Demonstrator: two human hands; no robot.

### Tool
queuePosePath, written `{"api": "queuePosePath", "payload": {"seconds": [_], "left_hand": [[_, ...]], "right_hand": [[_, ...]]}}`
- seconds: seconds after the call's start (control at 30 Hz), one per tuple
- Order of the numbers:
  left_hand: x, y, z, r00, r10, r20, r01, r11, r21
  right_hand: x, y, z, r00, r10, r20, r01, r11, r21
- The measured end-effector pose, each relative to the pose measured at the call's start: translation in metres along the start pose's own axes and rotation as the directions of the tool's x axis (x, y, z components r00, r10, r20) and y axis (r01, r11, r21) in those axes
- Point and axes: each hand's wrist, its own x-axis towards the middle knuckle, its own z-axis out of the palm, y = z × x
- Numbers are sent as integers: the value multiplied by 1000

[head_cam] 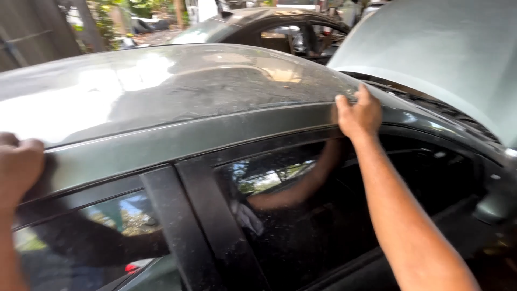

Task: Manually pressing and smoothing the rubber seal along the roofline of a car.

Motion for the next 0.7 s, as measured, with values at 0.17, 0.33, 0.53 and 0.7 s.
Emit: {"api": "queuePosePath", "payload": {"seconds": [0.17, 0.33, 0.53, 0.7], "left_hand": [[-58, 144, -155, 998, -48, 46, 32, 953, 302], [-62, 156, -165, 995, -73, 70, 56, 973, 225], [-67, 165, -171, 990, -110, 87, 94, 981, 168], [-60, 164, -165, 990, -117, 72, 104, 981, 161]], "right_hand": [[-7, -1, 1, 986, 122, 111, -133, 985, 105], [-10, 19, 8, 998, 42, 38, -47, 989, 137], [-15, 27, 11, 999, -40, -23, 44, 983, 176], [-11, 56, 24, 999, 13, 48, -25, 968, 251]]}}
